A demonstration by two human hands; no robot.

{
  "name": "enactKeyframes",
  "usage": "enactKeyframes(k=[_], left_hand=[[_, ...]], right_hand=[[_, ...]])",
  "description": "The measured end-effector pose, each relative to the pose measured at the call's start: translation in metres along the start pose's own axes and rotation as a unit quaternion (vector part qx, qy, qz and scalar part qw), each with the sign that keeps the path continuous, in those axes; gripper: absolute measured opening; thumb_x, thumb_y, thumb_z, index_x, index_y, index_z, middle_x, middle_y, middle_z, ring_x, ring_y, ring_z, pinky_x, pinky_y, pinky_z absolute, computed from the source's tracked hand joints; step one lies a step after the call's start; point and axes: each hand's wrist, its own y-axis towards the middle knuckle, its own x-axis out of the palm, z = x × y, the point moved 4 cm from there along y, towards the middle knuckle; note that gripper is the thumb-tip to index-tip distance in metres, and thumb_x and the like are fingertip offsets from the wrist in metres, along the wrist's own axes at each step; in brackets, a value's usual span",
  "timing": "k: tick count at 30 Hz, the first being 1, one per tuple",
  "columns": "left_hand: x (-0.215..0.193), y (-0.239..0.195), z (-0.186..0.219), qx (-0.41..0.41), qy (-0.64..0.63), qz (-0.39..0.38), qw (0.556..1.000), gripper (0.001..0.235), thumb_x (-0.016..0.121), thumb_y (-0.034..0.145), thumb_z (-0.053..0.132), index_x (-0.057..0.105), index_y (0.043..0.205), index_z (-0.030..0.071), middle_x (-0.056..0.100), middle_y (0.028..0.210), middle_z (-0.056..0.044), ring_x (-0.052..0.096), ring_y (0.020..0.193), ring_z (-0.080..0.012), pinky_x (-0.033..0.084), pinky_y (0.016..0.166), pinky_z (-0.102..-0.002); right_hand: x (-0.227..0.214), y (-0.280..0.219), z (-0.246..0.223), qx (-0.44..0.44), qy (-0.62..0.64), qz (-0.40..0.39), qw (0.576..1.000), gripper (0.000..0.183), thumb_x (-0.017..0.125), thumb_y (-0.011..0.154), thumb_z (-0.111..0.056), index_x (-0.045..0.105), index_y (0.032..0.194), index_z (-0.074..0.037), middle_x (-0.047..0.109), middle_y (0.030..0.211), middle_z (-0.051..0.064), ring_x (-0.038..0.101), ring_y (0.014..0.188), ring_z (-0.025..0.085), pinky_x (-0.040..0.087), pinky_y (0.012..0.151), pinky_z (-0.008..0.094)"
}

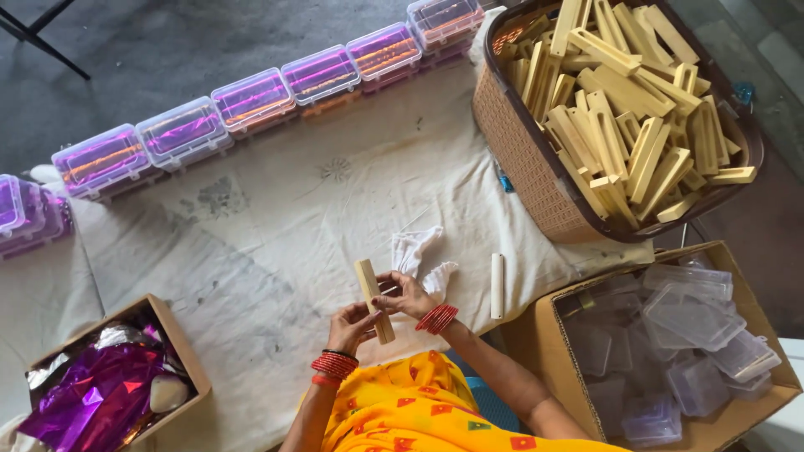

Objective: The person wipes a wooden stick with a white cloth and then wraps it in a sheet of shiny orange foil. They place the wrapped item into a small plastic container and close the lid. The person then picks up another wooden stick from a basket and repeats the process.

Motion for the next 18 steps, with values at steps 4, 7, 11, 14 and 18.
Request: enactKeyframes(k=[4,7,11,14,18], left_hand=[[-0.005,0.008,-0.010,0.005,-0.006,0.000,1.000,0.026,0.078,0.087,0.009,0.071,0.110,0.001,0.078,0.098,-0.009,0.075,0.085,-0.0188,0.064,0.072,-0.036],[-0.007,0.009,-0.012,0.003,-0.016,0.006,1.000,0.027,0.078,0.086,0.008,0.070,0.111,0.001,0.078,0.099,-0.008,0.076,0.087,-0.0182,0.064,0.073,-0.036],[-0.014,0.013,-0.020,0.004,-0.020,0.018,1.000,0.028,0.078,0.085,0.007,0.069,0.112,0.001,0.078,0.099,-0.008,0.075,0.087,-0.0187,0.064,0.072,-0.036],[-0.016,0.013,-0.024,-0.001,-0.012,0.024,1.000,0.030,0.078,0.086,0.007,0.068,0.113,0.000,0.078,0.100,-0.009,0.075,0.088,-0.0193,0.063,0.071,-0.036],[-0.010,0.010,-0.017,-0.017,0.001,0.038,0.999,0.039,0.078,0.085,0.006,0.066,0.122,0.004,0.077,0.102,-0.010,0.076,0.091,-0.0204,0.064,0.073,-0.037]], right_hand=[[0.002,0.001,0.007,0.011,0.020,0.006,1.000,0.065,0.080,0.085,-0.025,0.052,0.137,0.002,0.071,0.120,0.016,0.072,0.108,0.024,0.065,0.089,0.033],[0.004,0.001,0.010,-0.003,0.010,0.012,1.000,0.064,0.080,0.085,-0.024,0.052,0.136,0.002,0.069,0.123,0.015,0.071,0.111,0.022,0.065,0.089,0.033],[0.008,0.003,0.019,-0.017,0.028,0.021,0.999,0.061,0.080,0.086,-0.023,0.054,0.136,0.003,0.070,0.122,0.016,0.071,0.111,0.022,0.065,0.090,0.033],[0.010,0.002,0.024,-0.002,0.047,0.026,0.999,0.061,0.080,0.087,-0.022,0.054,0.136,0.003,0.070,0.121,0.016,0.071,0.110,0.022,0.065,0.089,0.033],[0.012,0.000,0.027,0.026,0.091,0.025,0.995,0.059,0.078,0.087,-0.020,0.053,0.136,0.002,0.070,0.118,0.015,0.071,0.107,0.023,0.065,0.087,0.033]])
